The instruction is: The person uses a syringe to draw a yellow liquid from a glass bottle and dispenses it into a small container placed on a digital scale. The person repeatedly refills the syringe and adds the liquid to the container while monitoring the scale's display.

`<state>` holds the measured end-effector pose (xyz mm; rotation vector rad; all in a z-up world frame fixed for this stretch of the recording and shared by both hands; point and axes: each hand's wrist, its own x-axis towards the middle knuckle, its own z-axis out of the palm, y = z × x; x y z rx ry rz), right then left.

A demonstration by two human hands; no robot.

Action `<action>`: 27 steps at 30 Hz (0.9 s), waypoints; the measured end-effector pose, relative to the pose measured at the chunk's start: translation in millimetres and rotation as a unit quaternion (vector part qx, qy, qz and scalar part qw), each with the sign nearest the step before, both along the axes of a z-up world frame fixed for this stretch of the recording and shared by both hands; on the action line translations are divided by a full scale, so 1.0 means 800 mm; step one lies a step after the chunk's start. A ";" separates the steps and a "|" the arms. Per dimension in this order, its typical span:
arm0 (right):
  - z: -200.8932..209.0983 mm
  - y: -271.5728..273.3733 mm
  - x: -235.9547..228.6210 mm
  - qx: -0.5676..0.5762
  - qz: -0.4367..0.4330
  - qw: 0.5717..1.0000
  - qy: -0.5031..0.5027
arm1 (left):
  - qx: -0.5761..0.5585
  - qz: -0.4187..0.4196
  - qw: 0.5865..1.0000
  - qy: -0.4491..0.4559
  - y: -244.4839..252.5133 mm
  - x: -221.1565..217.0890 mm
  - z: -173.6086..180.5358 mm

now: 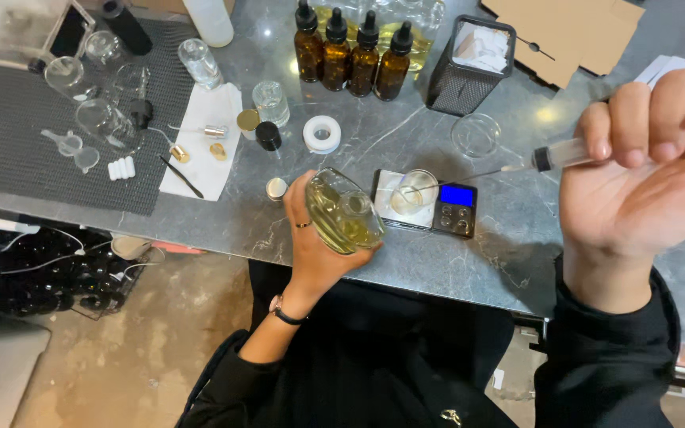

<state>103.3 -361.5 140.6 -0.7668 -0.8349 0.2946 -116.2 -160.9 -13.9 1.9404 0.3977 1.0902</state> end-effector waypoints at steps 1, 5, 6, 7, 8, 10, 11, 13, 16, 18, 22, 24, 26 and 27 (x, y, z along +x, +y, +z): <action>0.006 0.007 0.000 0.003 -0.006 1.000 0.003 | 0.003 -0.006 1.000 0.003 0.000 0.000 0.002; 0.021 0.035 -0.002 -0.043 -0.013 0.994 -0.099 | -0.025 0.014 0.999 0.031 -0.002 0.000 0.001; 0.025 0.044 -0.004 -0.040 0.021 0.995 -0.090 | -0.032 0.020 0.998 0.042 -0.001 0.000 -0.001; 0.027 0.049 -0.009 -0.038 0.015 0.995 -0.086 | -0.029 0.015 0.998 0.045 -0.002 0.000 -0.002; 0.029 0.055 -0.015 -0.063 0.002 0.997 -0.053 | -0.032 0.021 0.998 0.055 -0.002 0.000 -0.003; 0.029 0.061 -0.020 -0.087 -0.014 0.996 -0.019 | -0.034 0.025 0.997 0.066 -0.003 0.000 -0.002; 0.026 0.062 -0.019 -0.088 -0.007 0.996 -0.005 | -0.055 0.017 0.997 0.056 -0.004 0.001 0.000; 0.022 0.062 -0.020 -0.089 0.000 0.996 0.008 | -0.077 0.009 0.996 0.045 -0.003 0.001 0.000; 0.024 0.060 -0.022 -0.097 0.013 0.995 0.014 | -0.070 -0.001 0.997 0.042 0.000 0.001 -0.003; 0.024 0.060 -0.021 -0.082 0.010 0.996 -0.045 | -0.022 -0.016 0.998 0.053 0.001 -0.003 -0.001; 0.020 0.034 -0.020 -0.051 0.035 0.989 -0.137 | -0.013 -0.022 0.999 0.025 -0.001 -0.004 0.008; -0.008 0.008 -0.014 0.023 0.051 0.993 -0.101 | -0.021 -0.039 0.999 0.029 -0.003 -0.004 0.005; -0.001 0.002 -0.036 0.018 0.059 0.994 -0.086 | -0.029 -0.040 0.998 0.033 -0.004 -0.006 0.002; 0.002 -0.002 -0.047 0.014 0.059 0.996 -0.072 | -0.035 -0.049 0.998 0.036 -0.006 -0.006 0.001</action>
